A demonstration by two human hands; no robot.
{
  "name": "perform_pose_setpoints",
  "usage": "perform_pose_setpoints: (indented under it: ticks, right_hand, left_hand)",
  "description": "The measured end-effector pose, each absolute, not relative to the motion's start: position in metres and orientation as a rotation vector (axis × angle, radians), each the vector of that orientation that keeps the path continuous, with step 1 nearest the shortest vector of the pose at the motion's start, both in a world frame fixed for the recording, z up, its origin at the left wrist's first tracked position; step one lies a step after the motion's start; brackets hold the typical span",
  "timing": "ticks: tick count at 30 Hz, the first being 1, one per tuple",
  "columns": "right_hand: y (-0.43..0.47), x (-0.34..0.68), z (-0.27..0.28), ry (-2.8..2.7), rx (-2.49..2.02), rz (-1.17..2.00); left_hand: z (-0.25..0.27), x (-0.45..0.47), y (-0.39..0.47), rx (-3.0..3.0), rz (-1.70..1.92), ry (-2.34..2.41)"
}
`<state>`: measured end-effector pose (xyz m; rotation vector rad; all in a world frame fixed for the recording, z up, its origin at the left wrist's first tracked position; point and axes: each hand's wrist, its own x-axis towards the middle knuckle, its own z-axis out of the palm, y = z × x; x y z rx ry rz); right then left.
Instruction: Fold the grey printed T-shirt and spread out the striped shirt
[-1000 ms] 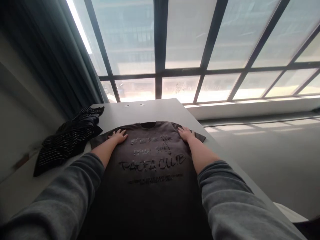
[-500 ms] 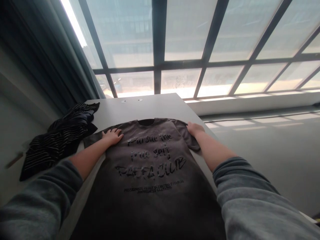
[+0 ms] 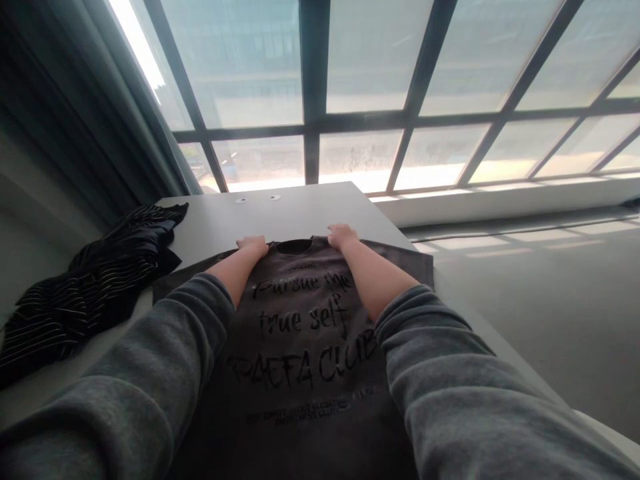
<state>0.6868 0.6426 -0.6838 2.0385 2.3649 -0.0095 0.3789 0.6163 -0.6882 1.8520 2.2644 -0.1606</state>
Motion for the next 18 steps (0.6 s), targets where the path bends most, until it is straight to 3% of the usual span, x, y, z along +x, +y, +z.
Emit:
perform_pose_setpoints:
  ticks: [7, 18]
  right_hand:
    - [0.662, 0.655, -0.694, 2.316, 2.020, -0.150]
    - [0.657, 0.663, -0.689, 2.504, 1.909, -0.070]
  left_hand:
    - [-0.688, 0.373, 0.638, 1.963, -0.167, 2.096]
    - [-0.691, 0.362, 0.630, 2.062, -0.086, 2.050]
